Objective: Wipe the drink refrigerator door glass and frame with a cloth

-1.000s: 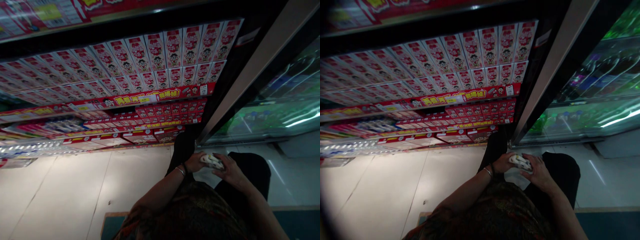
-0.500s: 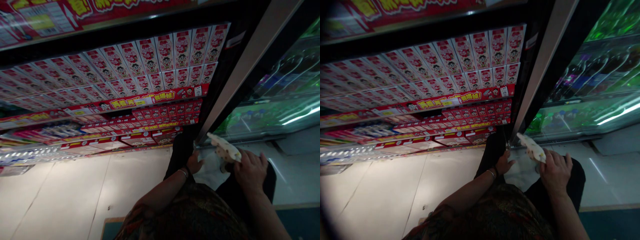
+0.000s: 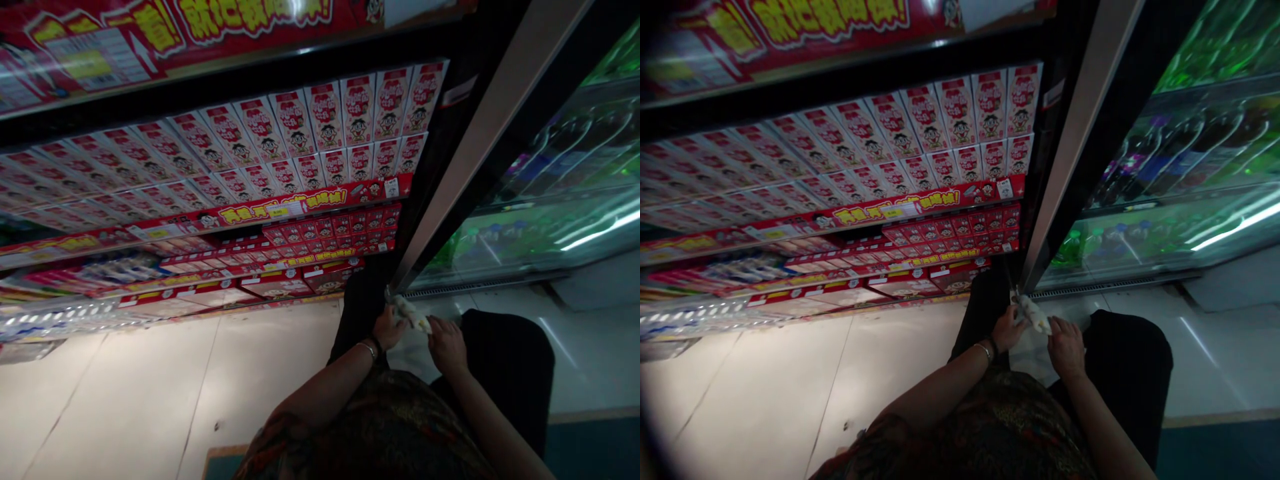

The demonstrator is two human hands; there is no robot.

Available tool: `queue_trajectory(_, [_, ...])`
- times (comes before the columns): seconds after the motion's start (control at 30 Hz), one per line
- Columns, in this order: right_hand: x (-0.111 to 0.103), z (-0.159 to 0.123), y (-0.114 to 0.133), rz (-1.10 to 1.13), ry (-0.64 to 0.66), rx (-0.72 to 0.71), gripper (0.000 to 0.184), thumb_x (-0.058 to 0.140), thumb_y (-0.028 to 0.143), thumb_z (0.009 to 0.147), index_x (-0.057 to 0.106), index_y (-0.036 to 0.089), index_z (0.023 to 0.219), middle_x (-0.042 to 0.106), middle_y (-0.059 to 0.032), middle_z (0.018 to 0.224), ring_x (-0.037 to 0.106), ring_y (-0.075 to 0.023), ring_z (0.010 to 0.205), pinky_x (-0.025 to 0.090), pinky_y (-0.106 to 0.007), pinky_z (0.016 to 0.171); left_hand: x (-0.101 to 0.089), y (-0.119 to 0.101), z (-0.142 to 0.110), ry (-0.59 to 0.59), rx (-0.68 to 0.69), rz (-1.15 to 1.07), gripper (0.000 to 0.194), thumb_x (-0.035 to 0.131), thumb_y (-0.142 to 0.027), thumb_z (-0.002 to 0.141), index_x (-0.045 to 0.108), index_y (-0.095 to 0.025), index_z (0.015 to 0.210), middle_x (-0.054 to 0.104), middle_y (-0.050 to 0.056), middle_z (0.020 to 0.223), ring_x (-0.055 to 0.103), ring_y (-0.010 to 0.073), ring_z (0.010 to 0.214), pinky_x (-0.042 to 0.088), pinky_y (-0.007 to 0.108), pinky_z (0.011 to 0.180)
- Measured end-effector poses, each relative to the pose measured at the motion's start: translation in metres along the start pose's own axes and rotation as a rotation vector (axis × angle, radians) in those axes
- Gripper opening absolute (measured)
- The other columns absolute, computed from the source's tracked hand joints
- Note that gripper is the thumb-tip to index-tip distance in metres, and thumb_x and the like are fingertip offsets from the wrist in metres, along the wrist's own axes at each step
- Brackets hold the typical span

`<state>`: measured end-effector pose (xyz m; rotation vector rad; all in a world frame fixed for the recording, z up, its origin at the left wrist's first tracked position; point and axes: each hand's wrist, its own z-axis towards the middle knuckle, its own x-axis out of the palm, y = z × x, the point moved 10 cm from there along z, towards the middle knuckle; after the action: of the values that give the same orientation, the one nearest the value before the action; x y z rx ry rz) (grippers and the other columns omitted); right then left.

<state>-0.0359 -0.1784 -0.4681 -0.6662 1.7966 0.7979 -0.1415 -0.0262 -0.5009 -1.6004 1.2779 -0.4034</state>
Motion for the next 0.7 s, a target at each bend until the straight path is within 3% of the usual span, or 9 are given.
queue_trajectory(0.07, [0.001,0.003,-0.006,-0.007,-0.008,0.03,0.05,0.042,0.014,0.108,0.061,0.009,0.154,0.058,-0.022,0.16,0.055,-0.0351,0.148,0.032,-0.053,0.13,0.0,-0.001,0.001,-0.001,-0.001,0.012,0.059,0.063,-0.052,0.097,0.052,-0.018,0.144,0.064,0.023,0.145,0.062,0.0383,0.135,0.046,0.053,0.123])
queue_trajectory(0.17, [0.037,0.001,-0.007,0.015,0.183,0.052,0.037,0.048,0.014,0.105,0.077,0.013,0.128,0.077,-0.0195,0.127,0.074,-0.033,0.116,0.053,-0.042,0.099,0.004,0.001,0.001,0.012,-0.005,0.031,0.06,0.064,-0.052,0.096,0.053,-0.017,0.144,0.064,0.023,0.146,0.062,0.0375,0.136,0.046,0.05,0.123])
queue_trajectory(0.27, [0.072,-0.004,-0.006,0.037,0.335,0.077,0.032,0.051,0.02,0.108,0.081,0.016,0.114,0.08,-0.0182,0.111,0.078,-0.0315,0.103,0.051,-0.035,0.078,0.008,0.006,0.002,0.038,-0.006,0.055,0.061,0.066,-0.045,0.093,0.052,-0.018,0.146,0.065,0.021,0.147,0.063,0.0351,0.136,0.048,0.048,0.122])
queue_trajectory(0.4, [0.087,-0.005,0.0,0.069,0.393,0.041,0.032,0.054,0.021,0.108,0.079,0.015,0.127,0.077,-0.0208,0.125,0.076,-0.0315,0.118,0.052,-0.033,0.085,0.015,0.006,0.002,0.121,0.037,0.113,0.075,0.072,-0.027,0.082,0.05,-0.016,0.154,0.062,0.02,0.152,0.063,0.0348,0.139,0.05,0.048,0.124])
queue_trajectory(0.57, [0.081,-0.005,0.008,0.13,0.38,0.005,0.038,0.052,0.021,0.108,0.075,0.013,0.137,0.077,-0.0223,0.127,0.073,-0.0314,0.123,0.051,-0.035,0.095,0.03,-0.004,-0.003,0.248,0.144,0.25,0.092,0.085,-0.025,0.072,0.051,-0.015,0.157,0.058,0.02,0.157,0.056,0.0353,0.148,0.046,0.047,0.13])
queue_trajectory(0.63, [0.077,-0.005,0.013,0.153,0.371,-0.011,0.04,0.053,0.019,0.105,0.074,0.013,0.139,0.077,-0.0216,0.126,0.073,-0.0312,0.123,0.05,-0.034,0.096,0.037,-0.004,-0.006,0.301,0.147,0.337,0.087,0.089,-0.025,0.068,0.059,-0.014,0.149,0.062,0.02,0.151,0.058,0.037,0.145,0.048,0.047,0.129])
queue_trajectory(0.7, [0.074,-0.005,0.018,0.181,0.366,-0.033,0.04,0.054,0.014,0.102,0.075,0.013,0.136,0.078,-0.0197,0.123,0.074,-0.0301,0.122,0.049,-0.033,0.095,0.042,-0.002,-0.008,0.347,0.127,0.428,0.066,0.087,-0.024,0.072,0.067,-0.014,0.134,0.068,0.019,0.139,0.061,0.038,0.139,0.052,0.049,0.124])
